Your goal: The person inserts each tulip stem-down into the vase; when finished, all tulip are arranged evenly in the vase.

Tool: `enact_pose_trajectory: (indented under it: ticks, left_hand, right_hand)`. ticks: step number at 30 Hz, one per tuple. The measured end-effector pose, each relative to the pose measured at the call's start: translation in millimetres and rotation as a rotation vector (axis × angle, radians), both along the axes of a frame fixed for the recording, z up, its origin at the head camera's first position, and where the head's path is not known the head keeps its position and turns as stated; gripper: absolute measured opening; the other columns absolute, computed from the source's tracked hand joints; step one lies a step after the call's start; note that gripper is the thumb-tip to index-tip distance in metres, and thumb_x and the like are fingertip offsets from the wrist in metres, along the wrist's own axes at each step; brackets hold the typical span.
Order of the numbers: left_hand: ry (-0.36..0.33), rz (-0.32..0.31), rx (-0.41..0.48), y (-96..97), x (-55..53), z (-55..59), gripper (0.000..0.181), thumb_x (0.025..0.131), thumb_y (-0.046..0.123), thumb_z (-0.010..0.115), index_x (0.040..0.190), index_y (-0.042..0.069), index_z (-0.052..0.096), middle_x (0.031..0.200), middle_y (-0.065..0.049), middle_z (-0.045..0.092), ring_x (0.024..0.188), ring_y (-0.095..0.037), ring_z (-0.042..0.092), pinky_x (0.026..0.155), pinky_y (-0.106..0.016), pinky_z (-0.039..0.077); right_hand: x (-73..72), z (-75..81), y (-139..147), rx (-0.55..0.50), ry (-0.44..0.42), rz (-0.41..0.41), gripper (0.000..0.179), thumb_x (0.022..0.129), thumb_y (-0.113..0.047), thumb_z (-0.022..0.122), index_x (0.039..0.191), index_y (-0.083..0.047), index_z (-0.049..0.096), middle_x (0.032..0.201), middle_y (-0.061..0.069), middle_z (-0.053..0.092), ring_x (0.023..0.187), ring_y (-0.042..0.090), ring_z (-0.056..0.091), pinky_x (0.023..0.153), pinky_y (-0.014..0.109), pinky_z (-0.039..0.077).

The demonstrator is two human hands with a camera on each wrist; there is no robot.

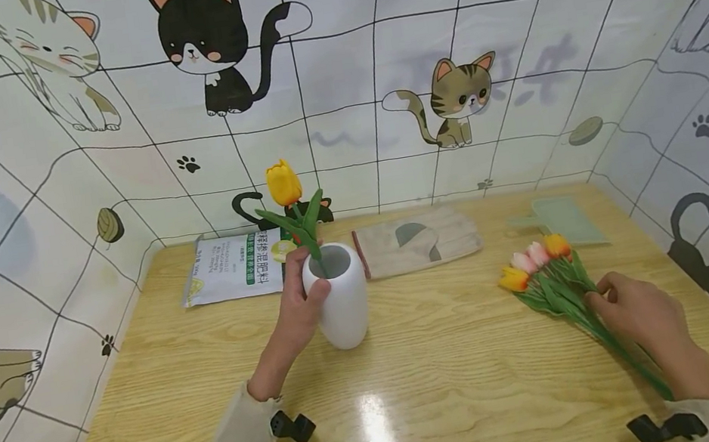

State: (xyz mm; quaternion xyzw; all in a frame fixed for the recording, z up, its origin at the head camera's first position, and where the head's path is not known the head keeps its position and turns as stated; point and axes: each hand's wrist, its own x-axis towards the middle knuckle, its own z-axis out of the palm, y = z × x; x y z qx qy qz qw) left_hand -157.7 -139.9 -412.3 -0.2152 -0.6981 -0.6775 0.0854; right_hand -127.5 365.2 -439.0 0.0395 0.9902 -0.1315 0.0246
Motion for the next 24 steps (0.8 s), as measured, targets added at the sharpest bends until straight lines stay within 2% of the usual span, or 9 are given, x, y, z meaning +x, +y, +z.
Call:
enact_pose_trajectory:
  ticks: [5,9,15,20,24]
  left_hand:
    - [-0.004,0.002,0.001,0.7,0.4,0.7,0.090,0.085,0.074,0.058,0.133,0.004,0.030,0.149,-0.021,0.039,0.122,-0.012,0.048,0.100,-0.024,0.042]
    - [-0.012,0.003,0.008,1.3,0.8,1.5,0.091,0.083,0.076,0.058,0.132,0.004,0.030,0.149,-0.022,0.038,0.122,-0.012,0.048,0.100,-0.022,0.041]
    - [-0.006,0.002,0.004,0.1,0.2,0.0,0.088,0.085,0.073,0.058,0.132,0.005,0.031,0.149,-0.021,0.039,0.123,-0.013,0.048,0.101,-0.022,0.040]
    - [0.003,-0.004,0.003,0.0,-1.2,-1.1,0.087,0.086,0.073,0.058,0.133,0.005,0.031,0.148,-0.021,0.040,0.124,-0.014,0.048,0.103,-0.027,0.040]
    - [0.011,0.001,0.001,0.2,-0.9,-1.0,0.091,0.085,0.074,0.057,0.133,0.002,0.030,0.149,-0.022,0.039,0.126,-0.014,0.047,0.105,-0.036,0.039]
  right_hand:
    - [3.4,2.7,-1,-0.001,0.028,0.003,0.045,0.100,-0.045,0.049,0.112,-0.004,0.061,0.086,0.010,0.065,0.064,0.021,0.054,0.049,0.036,0.036]
    - [4.8,6.2,-3,-0.007,0.085,0.023,0.043,0.101,-0.043,0.050,0.113,-0.002,0.060,0.078,0.004,0.059,0.058,0.017,0.046,0.047,0.033,0.032]
    - [4.3,14.0,-14,-0.008,0.154,0.053,0.041,0.100,-0.040,0.052,0.114,-0.002,0.062,0.081,0.006,0.063,0.057,0.015,0.045,0.048,0.032,0.032]
    - [2.8,24.5,-28,-0.020,0.166,0.058,0.042,0.101,-0.042,0.051,0.115,-0.004,0.062,0.081,0.006,0.062,0.056,0.015,0.044,0.047,0.032,0.032]
    - [-0.9,30.1,-38,-0.015,0.194,0.078,0.039,0.100,-0.041,0.053,0.113,-0.005,0.062,0.076,0.002,0.060,0.054,0.015,0.043,0.045,0.032,0.030]
